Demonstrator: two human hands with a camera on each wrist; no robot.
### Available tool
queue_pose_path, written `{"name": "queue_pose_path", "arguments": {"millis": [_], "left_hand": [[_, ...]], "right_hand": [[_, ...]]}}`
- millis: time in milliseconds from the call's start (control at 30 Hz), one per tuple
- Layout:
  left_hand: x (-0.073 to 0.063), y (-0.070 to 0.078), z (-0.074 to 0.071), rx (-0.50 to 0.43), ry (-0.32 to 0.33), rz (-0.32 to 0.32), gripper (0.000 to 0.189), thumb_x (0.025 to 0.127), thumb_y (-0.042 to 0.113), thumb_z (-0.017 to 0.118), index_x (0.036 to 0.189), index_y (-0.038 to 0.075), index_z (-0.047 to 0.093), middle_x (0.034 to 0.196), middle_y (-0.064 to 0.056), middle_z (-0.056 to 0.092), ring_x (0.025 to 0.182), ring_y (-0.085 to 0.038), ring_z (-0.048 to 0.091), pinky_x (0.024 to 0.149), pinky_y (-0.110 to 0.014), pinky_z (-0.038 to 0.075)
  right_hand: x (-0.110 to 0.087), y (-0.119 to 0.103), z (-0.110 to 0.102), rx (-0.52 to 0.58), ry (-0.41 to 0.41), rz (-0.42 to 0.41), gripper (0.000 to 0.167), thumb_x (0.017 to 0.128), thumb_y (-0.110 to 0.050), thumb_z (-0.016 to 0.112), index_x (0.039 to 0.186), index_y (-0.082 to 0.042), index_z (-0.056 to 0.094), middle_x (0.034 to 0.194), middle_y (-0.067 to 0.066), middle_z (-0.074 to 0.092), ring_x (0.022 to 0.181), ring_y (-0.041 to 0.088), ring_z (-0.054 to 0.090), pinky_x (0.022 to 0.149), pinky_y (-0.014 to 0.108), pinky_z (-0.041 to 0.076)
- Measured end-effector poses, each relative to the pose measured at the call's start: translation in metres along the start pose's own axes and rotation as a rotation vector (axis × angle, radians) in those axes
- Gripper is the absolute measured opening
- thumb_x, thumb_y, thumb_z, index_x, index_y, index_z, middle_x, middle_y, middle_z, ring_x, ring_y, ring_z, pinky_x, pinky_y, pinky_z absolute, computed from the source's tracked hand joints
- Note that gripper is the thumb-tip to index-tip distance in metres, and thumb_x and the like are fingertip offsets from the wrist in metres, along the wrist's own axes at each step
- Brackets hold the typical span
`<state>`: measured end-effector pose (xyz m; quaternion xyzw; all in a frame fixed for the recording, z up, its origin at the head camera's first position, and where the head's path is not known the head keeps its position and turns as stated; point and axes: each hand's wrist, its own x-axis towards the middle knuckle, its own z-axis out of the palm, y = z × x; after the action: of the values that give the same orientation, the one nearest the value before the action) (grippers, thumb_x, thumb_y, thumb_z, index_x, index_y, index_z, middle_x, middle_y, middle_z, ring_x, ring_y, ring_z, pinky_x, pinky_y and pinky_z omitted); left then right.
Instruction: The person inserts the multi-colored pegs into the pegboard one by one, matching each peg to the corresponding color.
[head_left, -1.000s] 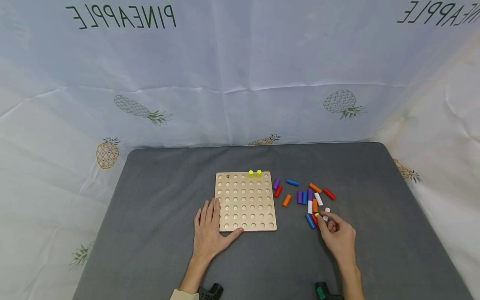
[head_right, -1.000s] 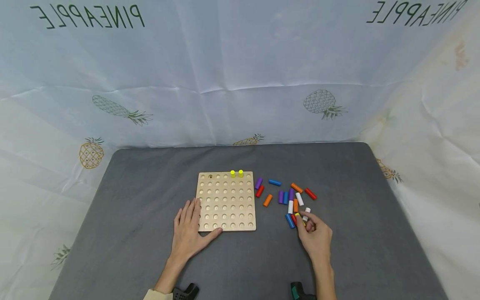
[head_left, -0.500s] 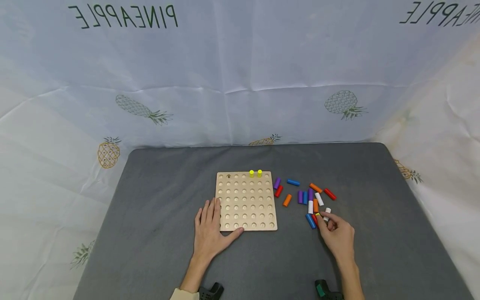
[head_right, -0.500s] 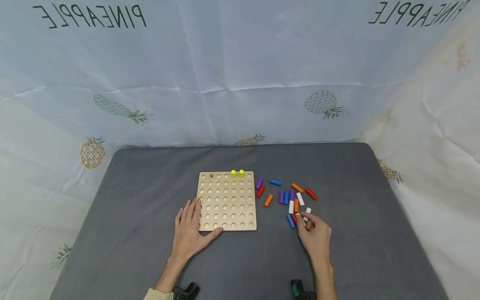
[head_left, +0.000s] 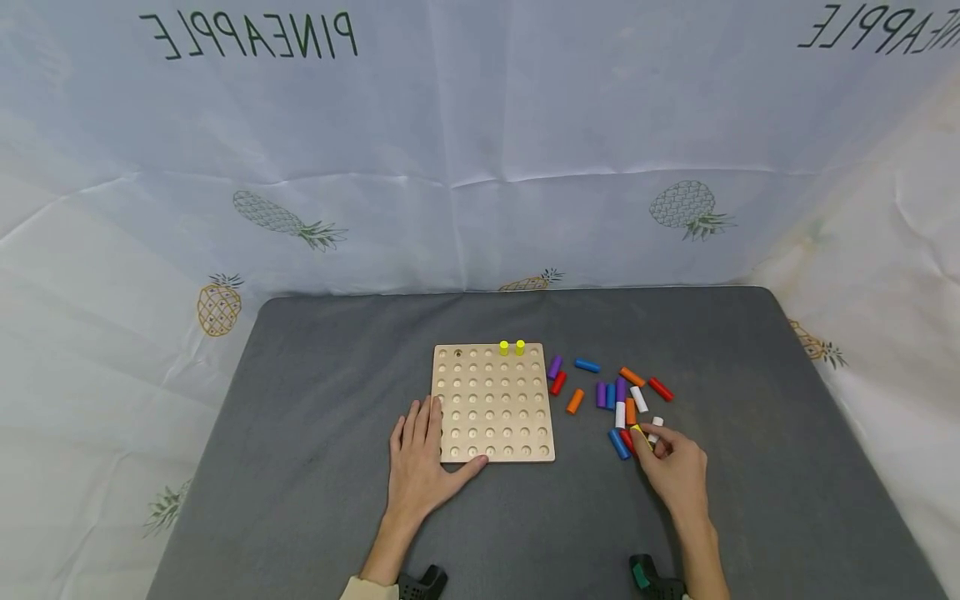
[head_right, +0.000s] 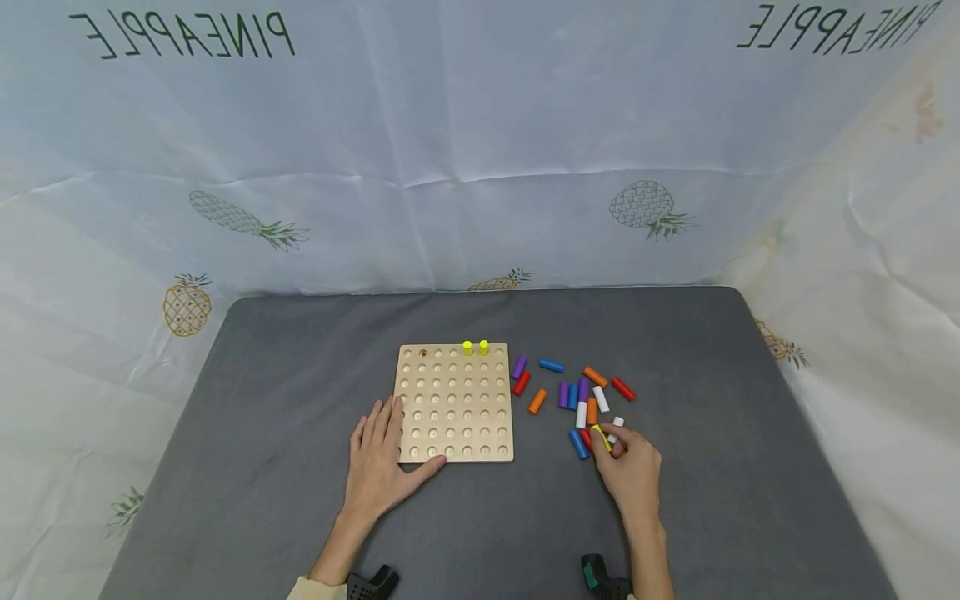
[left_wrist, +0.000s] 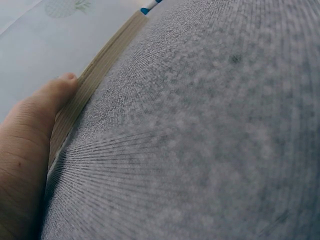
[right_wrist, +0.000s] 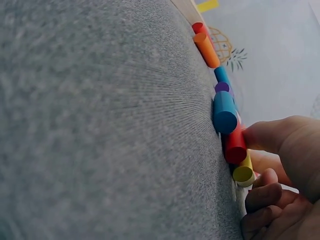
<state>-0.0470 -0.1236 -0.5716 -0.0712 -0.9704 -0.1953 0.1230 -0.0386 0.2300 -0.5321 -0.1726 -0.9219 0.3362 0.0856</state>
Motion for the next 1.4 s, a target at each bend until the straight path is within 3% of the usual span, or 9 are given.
{"name": "queue_pose_path", "arguments": {"millis": [600,900,1400], "left_hand": [[0.0006,0.0022,-0.0033,-0.007,-0.022,-0.020,0.121,0.072,0.079,0.071,0.160,0.006,0.032,0.162,-0.016,0.041,0.152,-0.037,0.037,0.122,-0.058,0.027],[0.0012,0.0020,-0.0039,-0.012,-0.028,-0.020,0.121,0.072,0.079,0.071,0.161,0.007,0.031,0.163,-0.016,0.041,0.152,-0.037,0.037,0.122,-0.058,0.027],[0.0005,0.0014,-0.0025,-0.013,-0.014,-0.010,0.120,0.072,0.079,0.071,0.161,0.007,0.031,0.162,-0.016,0.041,0.152,-0.037,0.037,0.122,-0.059,0.027]], "right_hand": [[0.0031,-0.0039,0.0039,-0.035,0.031,0.019,0.026,0.083,-0.019,0.085,0.098,0.002,0.078,0.066,0.001,0.039,0.059,0.013,0.031,0.053,0.024,0.020],[0.0013,-0.0060,0.0033,-0.028,0.067,-0.014,0.023,0.082,-0.017,0.085,0.094,0.002,0.079,0.064,0.001,0.039,0.056,0.010,0.030,0.052,0.024,0.021],[0.0002,-0.0083,-0.0020,0.013,0.051,-0.013,0.019,0.085,-0.017,0.083,0.094,-0.002,0.077,0.061,-0.002,0.036,0.051,0.006,0.027,0.048,0.022,0.021]]}}
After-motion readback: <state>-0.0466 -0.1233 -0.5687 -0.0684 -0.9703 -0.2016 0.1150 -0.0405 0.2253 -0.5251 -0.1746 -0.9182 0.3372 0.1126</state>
